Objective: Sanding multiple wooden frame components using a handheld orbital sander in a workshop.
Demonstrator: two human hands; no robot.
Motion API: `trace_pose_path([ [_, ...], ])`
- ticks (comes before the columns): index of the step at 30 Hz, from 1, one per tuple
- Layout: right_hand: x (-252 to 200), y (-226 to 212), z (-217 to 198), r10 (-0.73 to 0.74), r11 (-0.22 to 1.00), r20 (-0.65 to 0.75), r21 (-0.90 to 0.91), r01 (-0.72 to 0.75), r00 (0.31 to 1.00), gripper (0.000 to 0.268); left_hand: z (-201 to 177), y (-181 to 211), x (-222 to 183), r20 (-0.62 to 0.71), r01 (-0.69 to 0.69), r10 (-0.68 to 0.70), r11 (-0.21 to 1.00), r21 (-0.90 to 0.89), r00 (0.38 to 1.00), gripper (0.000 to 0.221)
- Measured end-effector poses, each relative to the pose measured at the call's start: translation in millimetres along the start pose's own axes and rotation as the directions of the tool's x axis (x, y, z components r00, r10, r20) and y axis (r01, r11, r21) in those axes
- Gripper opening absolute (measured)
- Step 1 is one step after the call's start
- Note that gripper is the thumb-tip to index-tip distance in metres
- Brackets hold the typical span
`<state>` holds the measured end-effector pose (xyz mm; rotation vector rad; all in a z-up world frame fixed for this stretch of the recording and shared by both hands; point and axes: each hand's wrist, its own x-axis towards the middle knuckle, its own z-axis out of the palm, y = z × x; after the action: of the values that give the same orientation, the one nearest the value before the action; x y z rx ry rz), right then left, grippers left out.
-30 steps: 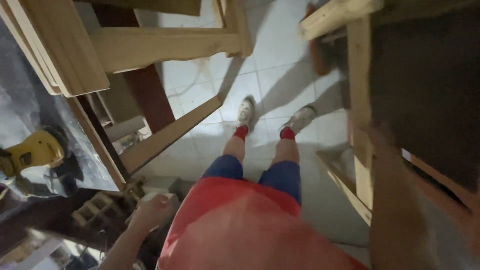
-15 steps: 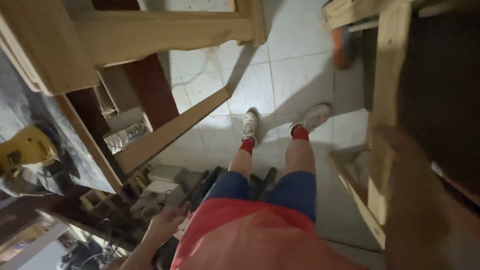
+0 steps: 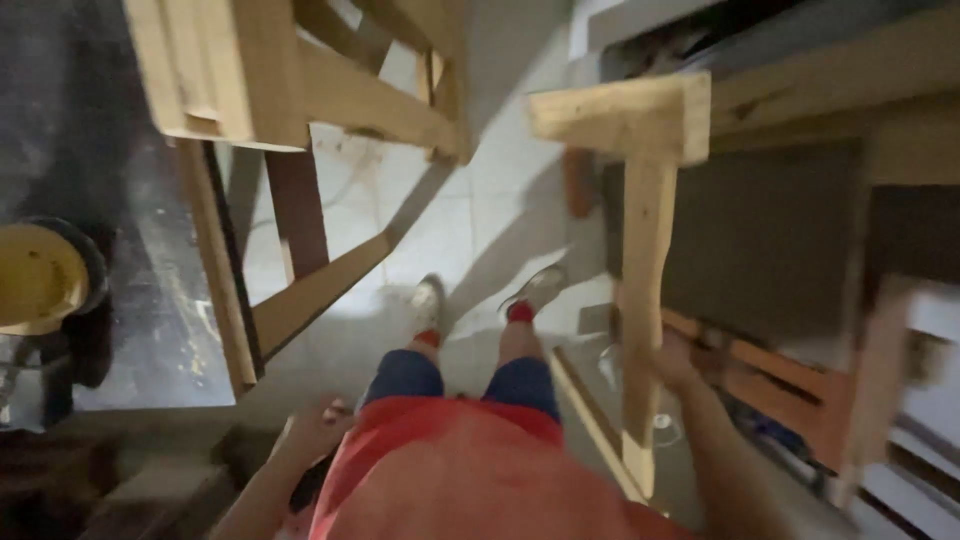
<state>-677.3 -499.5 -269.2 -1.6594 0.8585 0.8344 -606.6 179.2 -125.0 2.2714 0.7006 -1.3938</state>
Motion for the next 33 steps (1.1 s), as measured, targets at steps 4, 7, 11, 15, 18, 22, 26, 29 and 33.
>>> trace_pose_path([
  [4,-92.6,4.7,2.9,-0.230,0.972,-0.134,-0.088,0.220,0.964,0.092,-1.1,141.8,60.8,0.174,-0.332,0.456,0.816,-0.472,0.873,0.037],
  [7,-157.2,30.5,2.5,-0.272,0.957,-0.205,-0.154,0.244,0.940,0.089,-9.2,265.9,16.7,0.200,-0.186,0.742,0.402,-0.897,0.639,0.042],
  [11,-191.9,83.7,-8.4,-0.455,0.887,-0.082,-0.132,0.443,0.887,0.064,-43.2,375.7,-94.7,0.171,0.040,0.961,0.166,-0.985,0.216,0.103],
  [15,-211.1,80.0,21.4,-0.258,0.780,-0.564,-0.601,-0.175,0.785,0.087,-29.3,363.7,-167.7,-0.178,0.430,0.916,-0.007,-0.903,-0.359,0.081],
  [18,-218.8,50.2,42.0,-0.457,0.837,-0.411,-0.498,0.227,0.789,0.051,-36.0,337.0,-241.7,0.244,0.408,0.959,0.169,-0.897,0.141,0.114],
  [22,-243.3,38.0,78.7,-0.274,0.853,-0.441,-0.523,0.003,0.854,0.049,4.0,327.4,-253.6,0.259,0.477,0.951,0.151,-0.866,0.170,0.125],
  [26,-276.8,45.6,119.8,-0.316,0.860,-0.392,-0.502,0.087,0.864,0.048,40.9,313.8,-255.7,0.312,0.477,0.935,0.199,-0.856,0.169,0.114],
  [29,-293.3,56.7,122.7,-0.347,0.862,-0.363,-0.487,0.141,0.865,0.048,36.7,307.7,-267.5,0.327,0.394,0.931,0.242,-0.887,0.164,0.121],
  [33,-300.6,73.4,114.6,-0.378,0.872,-0.351,-0.447,0.201,0.857,0.048,43.8,311.6,-258.8,0.350,0.353,0.917,0.268,-0.897,0.193,0.123],
])
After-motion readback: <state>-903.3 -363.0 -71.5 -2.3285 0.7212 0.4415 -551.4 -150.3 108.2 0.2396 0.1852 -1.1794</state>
